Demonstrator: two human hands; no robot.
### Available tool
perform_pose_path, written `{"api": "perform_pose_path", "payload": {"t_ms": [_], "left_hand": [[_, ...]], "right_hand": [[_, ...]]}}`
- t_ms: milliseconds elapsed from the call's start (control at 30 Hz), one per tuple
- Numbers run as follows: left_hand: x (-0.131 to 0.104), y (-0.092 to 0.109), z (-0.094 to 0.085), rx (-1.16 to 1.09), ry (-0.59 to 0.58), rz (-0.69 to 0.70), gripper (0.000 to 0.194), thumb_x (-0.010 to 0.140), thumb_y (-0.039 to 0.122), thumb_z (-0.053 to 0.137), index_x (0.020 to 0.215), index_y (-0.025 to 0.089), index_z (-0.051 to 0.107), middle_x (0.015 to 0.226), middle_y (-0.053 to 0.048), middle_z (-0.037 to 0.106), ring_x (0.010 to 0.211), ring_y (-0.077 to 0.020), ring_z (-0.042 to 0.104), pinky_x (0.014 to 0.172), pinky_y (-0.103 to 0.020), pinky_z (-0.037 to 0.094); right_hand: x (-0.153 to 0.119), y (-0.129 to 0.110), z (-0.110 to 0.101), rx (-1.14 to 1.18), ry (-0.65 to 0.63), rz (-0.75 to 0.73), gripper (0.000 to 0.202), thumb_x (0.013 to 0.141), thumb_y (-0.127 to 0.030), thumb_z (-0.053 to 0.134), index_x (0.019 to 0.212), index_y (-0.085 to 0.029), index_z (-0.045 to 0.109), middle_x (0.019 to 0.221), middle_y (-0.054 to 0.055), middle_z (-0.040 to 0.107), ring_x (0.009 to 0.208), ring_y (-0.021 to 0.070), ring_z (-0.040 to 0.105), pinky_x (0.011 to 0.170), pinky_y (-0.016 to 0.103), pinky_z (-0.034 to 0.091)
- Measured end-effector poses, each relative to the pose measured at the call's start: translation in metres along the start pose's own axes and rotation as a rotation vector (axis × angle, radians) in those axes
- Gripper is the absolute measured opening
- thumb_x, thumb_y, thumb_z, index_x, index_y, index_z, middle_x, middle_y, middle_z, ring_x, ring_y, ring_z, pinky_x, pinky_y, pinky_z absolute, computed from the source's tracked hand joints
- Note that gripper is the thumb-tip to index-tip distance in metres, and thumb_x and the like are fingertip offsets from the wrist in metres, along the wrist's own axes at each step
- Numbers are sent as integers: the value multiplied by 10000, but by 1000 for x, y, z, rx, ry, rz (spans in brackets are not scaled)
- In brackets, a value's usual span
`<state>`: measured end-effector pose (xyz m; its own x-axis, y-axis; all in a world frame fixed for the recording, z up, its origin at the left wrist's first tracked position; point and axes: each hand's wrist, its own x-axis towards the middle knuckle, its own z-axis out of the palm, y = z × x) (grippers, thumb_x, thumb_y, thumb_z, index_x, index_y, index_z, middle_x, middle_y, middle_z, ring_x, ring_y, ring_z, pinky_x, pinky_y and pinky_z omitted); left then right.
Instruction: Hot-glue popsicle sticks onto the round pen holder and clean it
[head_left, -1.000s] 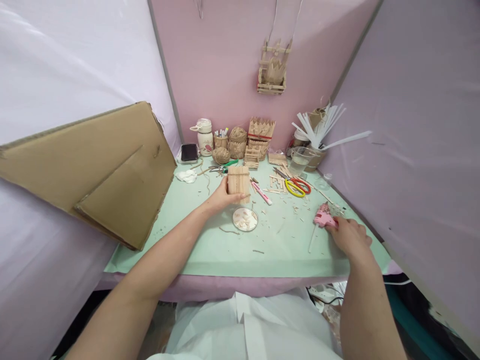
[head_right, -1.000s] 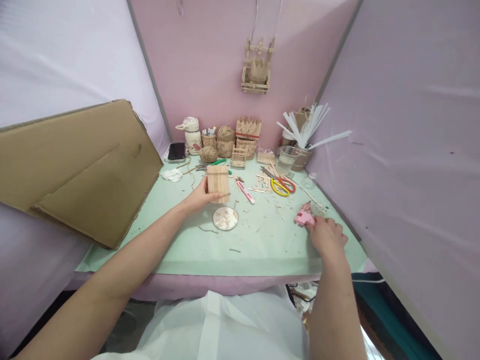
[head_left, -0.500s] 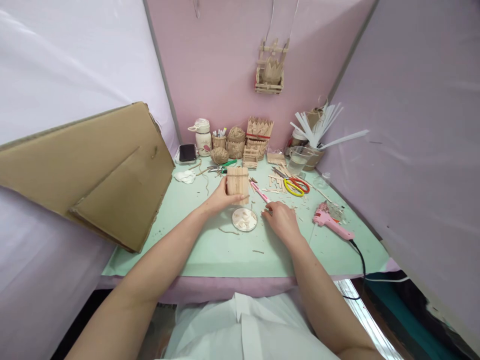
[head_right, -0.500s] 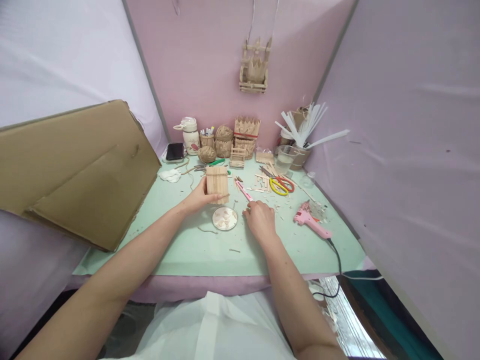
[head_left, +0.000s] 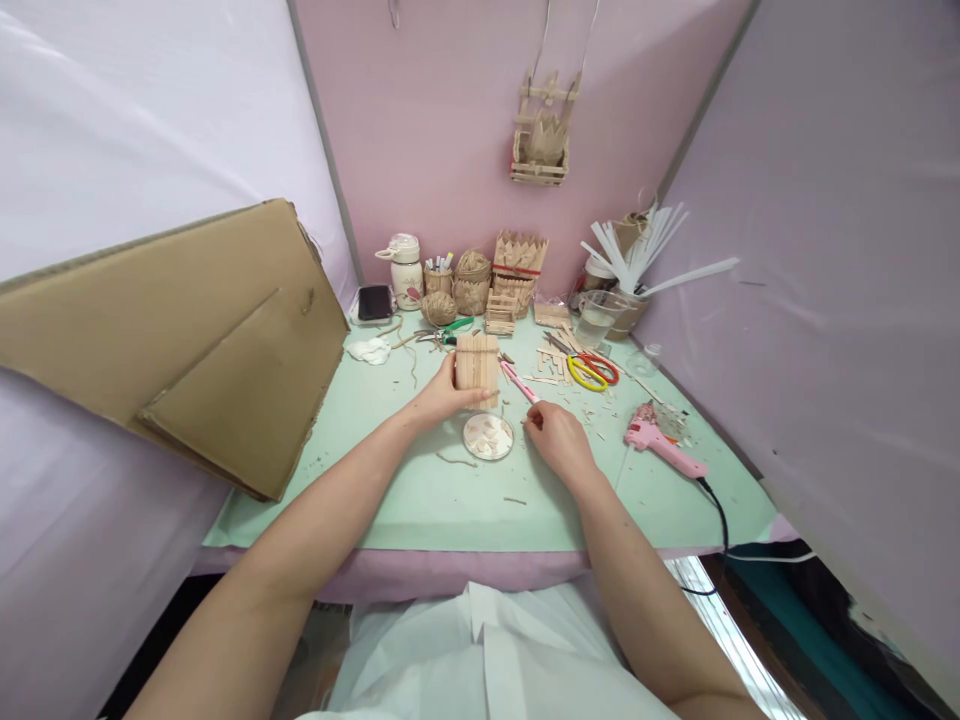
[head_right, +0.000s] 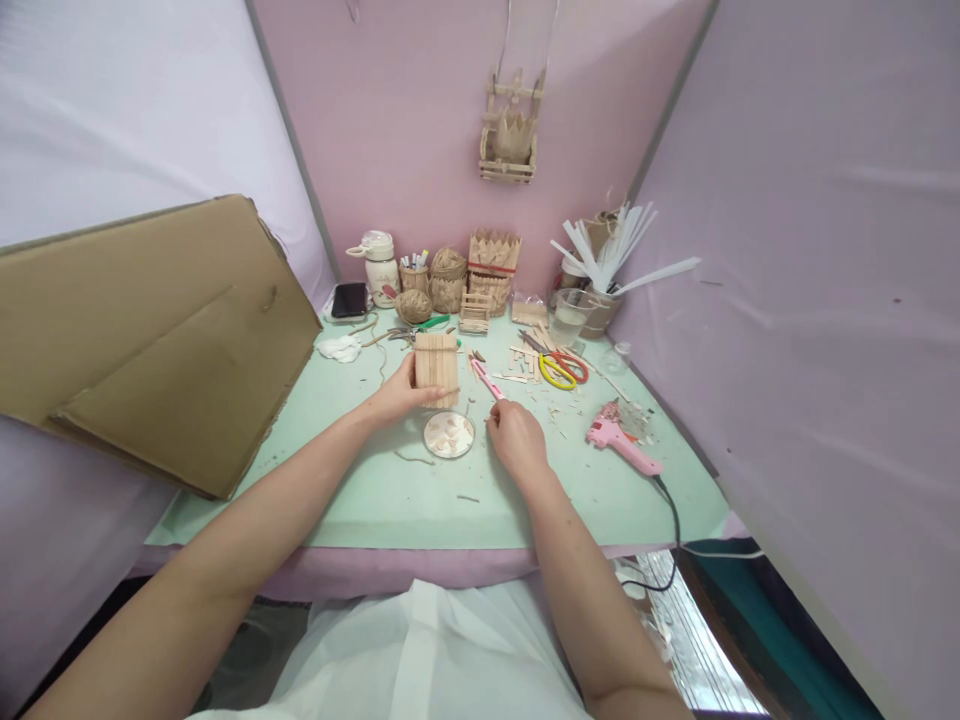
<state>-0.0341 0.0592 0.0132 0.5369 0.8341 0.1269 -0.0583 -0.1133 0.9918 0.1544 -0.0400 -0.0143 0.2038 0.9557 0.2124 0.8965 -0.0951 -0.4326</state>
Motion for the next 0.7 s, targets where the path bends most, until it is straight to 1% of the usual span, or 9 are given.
{"api": "perform_pose_path", "payload": {"t_ms": [100,200,300,400,467,533,600,700], "left_hand": [[0,0,0,9,12,-13,813,583,303,791,1256,190,349,1322,-147,454,1214,-295,466,973,-470,436],[0,-1,1,30,16,-12,814,580,311,793,1249,179,348,1325,-153,448,1219,-295,459,974,-464,434],[1,-3,1,63,9,19,822,566,313,801,1237,159,351,1334,-161,437,1231,-293,446,977,-442,432],[1,-4,2,106,-1,32,816,557,320,803,1224,157,363,1312,-154,456,1206,-292,469,964,-433,439],[1,-5,2,132,0,23,816,555,328,800,1225,155,367,1292,-149,475,1182,-294,487,949,-430,447],[0,-4,1,153,9,15,828,552,324,797,1237,150,365,1276,-147,489,1168,-299,495,940,-432,450],[0,-4,1,172,15,16,833,551,311,793,1246,149,364,1261,-145,499,1162,-303,497,944,-442,443],[0,-4,0,192,21,36,827,549,305,789,1246,158,369,1242,-131,510,1165,-304,493,965,-454,422]], "right_hand": [[0,0,-4,108,31,10,111,791,-209,484,790,-204,595,780,39,649,687,175,548,621,277,350],[4,-7,-15,283,114,-29,104,793,-255,512,774,-206,603,742,19,651,683,168,559,658,281,383],[10,-25,-30,484,165,-135,125,792,-307,546,779,-204,616,762,17,658,680,157,561,678,280,416],[18,-47,-38,584,199,-243,134,795,-309,547,816,-205,629,818,28,667,718,162,570,709,290,438],[24,-59,-39,593,220,-277,133,793,-286,546,865,-208,626,837,31,668,740,168,579,724,298,443],[29,-66,-36,603,237,-270,161,785,-262,549,927,-209,602,836,29,665,740,169,586,722,300,445],[33,-68,-32,624,246,-245,194,777,-256,556,965,-207,565,831,28,663,734,168,592,716,301,446],[37,-67,-27,645,247,-216,200,765,-260,568,953,-209,524,820,25,659,733,168,602,716,303,445]]}}
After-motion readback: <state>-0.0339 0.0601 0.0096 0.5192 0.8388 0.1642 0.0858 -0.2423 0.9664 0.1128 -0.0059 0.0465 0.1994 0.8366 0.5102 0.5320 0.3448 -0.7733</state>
